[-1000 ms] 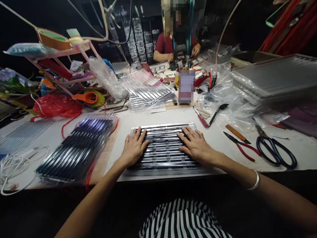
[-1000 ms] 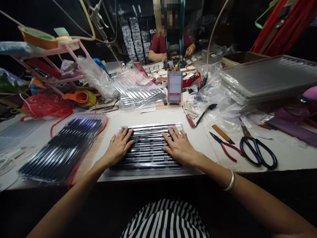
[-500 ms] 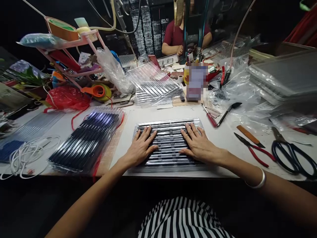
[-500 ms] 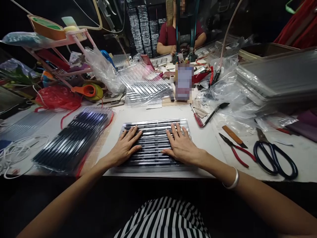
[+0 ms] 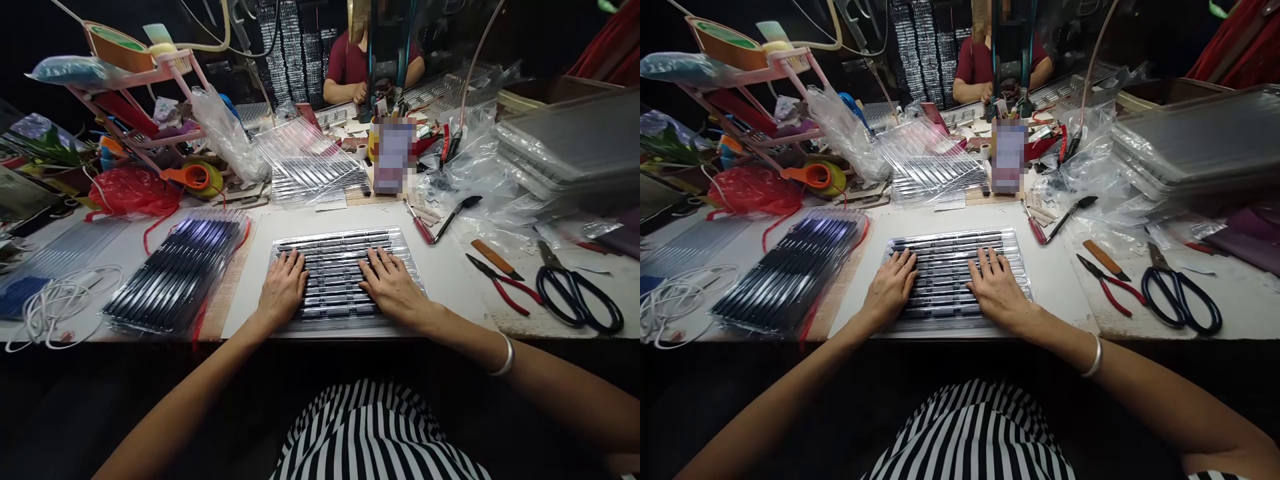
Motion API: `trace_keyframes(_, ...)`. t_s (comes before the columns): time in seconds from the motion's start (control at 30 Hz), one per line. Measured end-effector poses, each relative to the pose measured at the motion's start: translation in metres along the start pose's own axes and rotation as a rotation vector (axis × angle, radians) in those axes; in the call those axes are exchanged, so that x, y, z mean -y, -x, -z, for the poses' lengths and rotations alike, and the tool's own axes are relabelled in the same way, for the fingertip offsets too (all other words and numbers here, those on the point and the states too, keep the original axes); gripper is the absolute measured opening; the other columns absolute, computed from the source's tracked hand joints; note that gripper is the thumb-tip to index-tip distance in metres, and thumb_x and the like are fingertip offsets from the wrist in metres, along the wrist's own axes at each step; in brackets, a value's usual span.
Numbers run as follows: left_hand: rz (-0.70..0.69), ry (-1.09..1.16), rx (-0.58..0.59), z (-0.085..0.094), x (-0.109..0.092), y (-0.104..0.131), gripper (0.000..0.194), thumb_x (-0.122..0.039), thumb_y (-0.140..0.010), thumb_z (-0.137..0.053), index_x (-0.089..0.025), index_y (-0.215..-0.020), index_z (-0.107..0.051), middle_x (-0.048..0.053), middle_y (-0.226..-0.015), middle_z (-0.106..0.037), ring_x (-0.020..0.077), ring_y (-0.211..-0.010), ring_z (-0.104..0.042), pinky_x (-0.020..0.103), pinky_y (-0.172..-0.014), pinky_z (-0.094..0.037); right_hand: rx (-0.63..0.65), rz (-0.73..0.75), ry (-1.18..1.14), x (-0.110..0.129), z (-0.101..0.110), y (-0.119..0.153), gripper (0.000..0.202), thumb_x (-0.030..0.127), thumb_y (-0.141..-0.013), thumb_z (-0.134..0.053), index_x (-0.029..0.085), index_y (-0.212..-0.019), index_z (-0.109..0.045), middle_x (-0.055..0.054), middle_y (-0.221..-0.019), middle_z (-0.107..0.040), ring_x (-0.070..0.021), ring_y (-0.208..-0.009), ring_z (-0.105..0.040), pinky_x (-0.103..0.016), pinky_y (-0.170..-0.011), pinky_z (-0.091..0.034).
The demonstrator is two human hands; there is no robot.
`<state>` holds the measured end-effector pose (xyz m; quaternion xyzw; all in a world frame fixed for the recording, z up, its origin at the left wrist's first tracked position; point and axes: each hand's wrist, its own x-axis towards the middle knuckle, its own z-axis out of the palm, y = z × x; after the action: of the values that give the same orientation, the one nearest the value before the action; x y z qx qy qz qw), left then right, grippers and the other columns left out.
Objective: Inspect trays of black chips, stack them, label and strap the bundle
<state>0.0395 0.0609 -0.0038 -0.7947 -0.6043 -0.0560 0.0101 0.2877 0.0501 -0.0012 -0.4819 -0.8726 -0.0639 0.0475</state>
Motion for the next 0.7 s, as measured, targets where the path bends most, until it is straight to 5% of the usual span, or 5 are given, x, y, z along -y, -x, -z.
trace_keyframes(0.2,-0.059,0.075,0.218,0.008,0.002,-0.004,0.086,-0.064,-0.085,-0.035,-0.005,-0.145,-0.02,0.021,-0.152,-0.008,0.0336,-0.14,-0.002,0.048,-0.112,-0.013,0.084,0.018,-0.081,-0.006,-0.003,-0.001,0.068,0.058,-0.09,-0.031,0.014,-0.142,-0.033,-0.021,-0.15,-0.019,-0.0356,-0.139,-0.015,-0.052,-0.105,-0.018)
trace_keyframes(0.47,-0.15,0.121,0.355,0.023,0.006,-0.006,0.123,-0.08,-0.057,-0.056,-0.009,-0.147,-0.009,0.024,-0.151,0.004,0.0407,-0.136,0.01,0.058,-0.108,-0.008,0.079,0.135,-0.186,-0.01,0.005,0.003,0.106,0.084,-0.065,-0.04,0.015,-0.144,-0.028,-0.024,-0.15,-0.015,-0.0428,-0.137,-0.013,-0.061,-0.104,-0.012)
trace_keyframes(0.53,-0.233,0.146,0.316,0.021,0.012,-0.003,0.119,-0.076,-0.057,-0.06,-0.012,-0.146,-0.016,0.023,-0.152,-0.005,0.0389,-0.138,0.004,0.058,-0.109,-0.009,0.015,0.146,-0.193,-0.012,0.004,0.005,0.088,0.077,-0.073,-0.042,0.02,-0.14,-0.037,-0.018,-0.149,-0.026,-0.0371,-0.137,-0.02,-0.058,-0.105,-0.016)
trace_keyframes(0.6,-0.24,0.194,0.181,0.012,0.022,0.002,0.088,-0.066,-0.074,-0.054,-0.018,-0.143,-0.03,0.017,-0.151,-0.02,0.0329,-0.14,-0.009,0.055,-0.11,-0.015,-0.064,0.024,-0.182,-0.012,0.0,0.008,0.061,0.062,-0.086,-0.04,0.024,-0.133,-0.048,-0.013,-0.145,-0.037,-0.0324,-0.135,-0.029,-0.055,-0.104,-0.022)
trace_keyframes(0.7,0.067,0.307,-0.119,-0.007,0.041,0.006,0.05,-0.04,-0.093,-0.031,-0.016,-0.134,-0.046,0.014,-0.145,-0.037,0.0255,-0.135,-0.031,0.046,-0.109,-0.029,-0.194,-0.325,-0.098,-0.005,-0.007,0.017,0.043,0.04,-0.093,-0.038,0.018,-0.126,-0.055,-0.016,-0.14,-0.043,-0.033,-0.128,-0.04,-0.053,-0.1,-0.031)
